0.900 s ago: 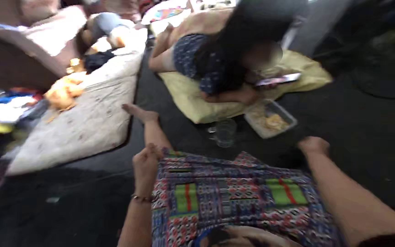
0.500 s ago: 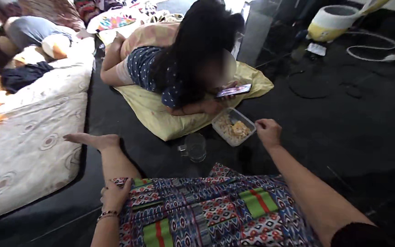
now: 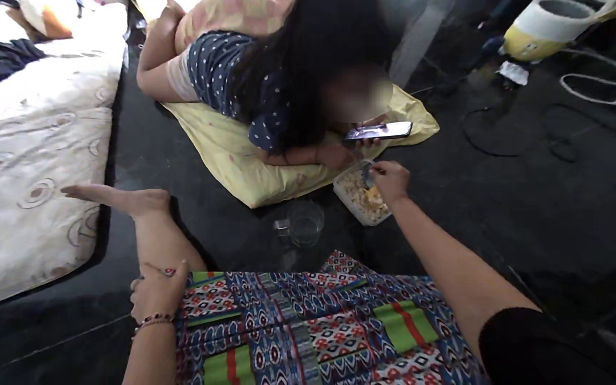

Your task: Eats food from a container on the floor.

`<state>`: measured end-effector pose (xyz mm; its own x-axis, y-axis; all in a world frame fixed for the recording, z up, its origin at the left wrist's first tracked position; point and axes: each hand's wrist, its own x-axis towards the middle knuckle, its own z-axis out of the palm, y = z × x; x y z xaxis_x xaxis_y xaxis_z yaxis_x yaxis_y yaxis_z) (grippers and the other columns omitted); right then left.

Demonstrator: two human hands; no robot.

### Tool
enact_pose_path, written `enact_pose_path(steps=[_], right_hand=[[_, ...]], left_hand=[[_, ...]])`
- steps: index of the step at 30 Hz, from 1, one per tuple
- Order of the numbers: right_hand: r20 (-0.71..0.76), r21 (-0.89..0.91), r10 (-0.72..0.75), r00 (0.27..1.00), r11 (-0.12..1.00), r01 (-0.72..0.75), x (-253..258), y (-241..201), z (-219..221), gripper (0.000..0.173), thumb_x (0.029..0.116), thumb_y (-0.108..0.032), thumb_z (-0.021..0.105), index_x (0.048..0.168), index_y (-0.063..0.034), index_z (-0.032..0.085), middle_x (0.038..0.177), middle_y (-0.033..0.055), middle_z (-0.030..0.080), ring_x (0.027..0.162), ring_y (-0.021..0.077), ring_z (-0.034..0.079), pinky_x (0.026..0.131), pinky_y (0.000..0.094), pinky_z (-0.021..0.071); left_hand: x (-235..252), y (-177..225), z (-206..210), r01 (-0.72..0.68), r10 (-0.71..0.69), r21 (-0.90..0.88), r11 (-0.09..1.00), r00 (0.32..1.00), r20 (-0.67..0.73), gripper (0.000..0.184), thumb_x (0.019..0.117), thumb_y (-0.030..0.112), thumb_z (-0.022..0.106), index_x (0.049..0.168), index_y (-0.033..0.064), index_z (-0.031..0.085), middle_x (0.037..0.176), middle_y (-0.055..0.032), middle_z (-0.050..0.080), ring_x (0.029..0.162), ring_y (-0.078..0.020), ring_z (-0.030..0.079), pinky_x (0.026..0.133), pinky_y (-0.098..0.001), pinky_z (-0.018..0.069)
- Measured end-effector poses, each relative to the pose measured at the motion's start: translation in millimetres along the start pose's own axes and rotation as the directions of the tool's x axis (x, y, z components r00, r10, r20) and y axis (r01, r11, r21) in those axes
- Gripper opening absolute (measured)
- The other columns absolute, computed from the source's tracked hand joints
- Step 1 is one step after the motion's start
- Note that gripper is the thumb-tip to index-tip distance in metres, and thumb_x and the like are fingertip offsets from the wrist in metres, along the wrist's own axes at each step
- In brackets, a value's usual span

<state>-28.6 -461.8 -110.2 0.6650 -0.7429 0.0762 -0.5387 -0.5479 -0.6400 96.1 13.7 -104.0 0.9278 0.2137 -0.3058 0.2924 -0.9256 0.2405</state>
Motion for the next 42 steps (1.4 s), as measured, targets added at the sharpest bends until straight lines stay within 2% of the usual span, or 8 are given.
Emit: enact_pose_path(steps=[17, 20, 25, 28, 31, 35, 38, 42], right_hand=[[0.036, 0.047, 0.074, 0.997, 0.996, -0.076, 26, 4, 20, 0.026, 0.0940, -0.003, 0.070, 0.119, 0.0047, 0.071, 0.124, 0.0280, 0.067, 0.119, 0.0412, 0.064, 0.106, 0.0525, 0.0481], [0.048, 0.070, 0.034, 0.998, 0.997, -0.037, 26, 1, 20, 0.030, 0.0927, -0.002, 0.071, 0.121, 0.0048, 0.071, 0.126, 0.0277, 0.067, 0.121, 0.0405, 0.063, 0.107, 0.0520, 0.0482], [0.149, 0.122, -0.072, 0.986, 0.991, 0.054, 23, -1, 24, 0.039, 0.0873, 0.005, 0.072, 0.127, 0.0034, 0.068, 0.123, 0.0254, 0.069, 0.112, 0.0392, 0.068, 0.099, 0.0535, 0.0528], [0.172, 0.131, -0.107, 0.979, 0.988, 0.085, 23, 4, 26, 0.042, 0.0878, 0.004, 0.074, 0.129, 0.0047, 0.066, 0.125, 0.0266, 0.067, 0.117, 0.0396, 0.066, 0.103, 0.0529, 0.0514], [0.166, 0.087, -0.173, 0.971, 0.983, 0.160, 25, 8, 28, 0.037, 0.0915, 0.000, 0.072, 0.126, 0.0071, 0.064, 0.120, 0.0280, 0.069, 0.116, 0.0423, 0.067, 0.104, 0.0561, 0.0506], [0.096, 0.051, -0.288, 0.953, 0.957, 0.284, 22, 11, 26, 0.027, 0.0931, 0.000, 0.068, 0.120, 0.0073, 0.068, 0.113, 0.0267, 0.071, 0.107, 0.0431, 0.070, 0.097, 0.0585, 0.0532], [0.079, 0.069, -0.291, 0.954, 0.956, 0.285, 19, 12, 18, 0.025, 0.0947, -0.001, 0.068, 0.118, 0.0068, 0.071, 0.114, 0.0257, 0.072, 0.107, 0.0406, 0.071, 0.098, 0.0562, 0.0533], [0.093, 0.121, -0.228, 0.969, 0.969, 0.217, 12, 21, 2, 0.018, 0.0977, -0.004, 0.065, 0.111, 0.0068, 0.071, 0.105, 0.0236, 0.073, 0.097, 0.0352, 0.073, 0.092, 0.0521, 0.0566]], left_hand=[[0, 10, 1, 0.060, -0.059, 0.060, 0.996, 0.998, -0.013, 0.090, 0.0976, 0.054, 0.060, 0.159, -0.0017, 0.024, 0.152, -0.0390, 0.036, 0.134, -0.0566, 0.044, 0.102, -0.0690, 0.0416], [0, 10, 2, 0.057, -0.057, 0.057, 0.997, 0.998, -0.008, 0.091, 0.0973, 0.053, 0.061, 0.158, -0.0035, 0.025, 0.151, -0.0401, 0.035, 0.134, -0.0577, 0.044, 0.102, -0.0697, 0.0411], [-1, 10, 2, 0.061, -0.061, 0.078, 0.995, 0.998, -0.005, 0.090, 0.0977, 0.054, 0.060, 0.158, -0.0027, 0.025, 0.152, -0.0394, 0.034, 0.135, -0.0561, 0.044, 0.103, -0.0680, 0.0420], [-1, 12, 2, 0.066, -0.066, 0.089, 0.994, 0.998, -0.001, 0.091, 0.0981, 0.055, 0.059, 0.159, -0.0017, 0.023, 0.152, -0.0388, 0.035, 0.135, -0.0561, 0.044, 0.102, -0.0678, 0.0423], [-1, 12, 3, 0.068, -0.068, 0.083, 0.994, 0.998, -0.011, 0.092, 0.0975, 0.055, 0.059, 0.159, -0.0017, 0.023, 0.152, -0.0385, 0.035, 0.135, -0.0558, 0.044, 0.103, -0.0676, 0.0418], [-2, 10, 2, 0.050, -0.049, 0.064, 0.997, 0.999, -0.011, 0.090, 0.0983, 0.053, 0.059, 0.159, -0.0033, 0.024, 0.151, -0.0404, 0.035, 0.134, -0.0575, 0.043, 0.103, -0.0692, 0.0406], [-4, 10, 1, 0.026, -0.026, 0.058, 0.998, 1.000, -0.001, 0.090, 0.0985, 0.053, 0.059, 0.158, -0.0058, 0.024, 0.150, -0.0426, 0.035, 0.134, -0.0598, 0.043, 0.103, -0.0710, 0.0398], [-4, 11, 1, 0.026, -0.026, 0.065, 0.998, 1.000, 0.001, 0.091, 0.0990, 0.053, 0.059, 0.158, -0.0061, 0.023, 0.151, -0.0433, 0.033, 0.135, -0.0598, 0.041, 0.105, -0.0704, 0.0385]])
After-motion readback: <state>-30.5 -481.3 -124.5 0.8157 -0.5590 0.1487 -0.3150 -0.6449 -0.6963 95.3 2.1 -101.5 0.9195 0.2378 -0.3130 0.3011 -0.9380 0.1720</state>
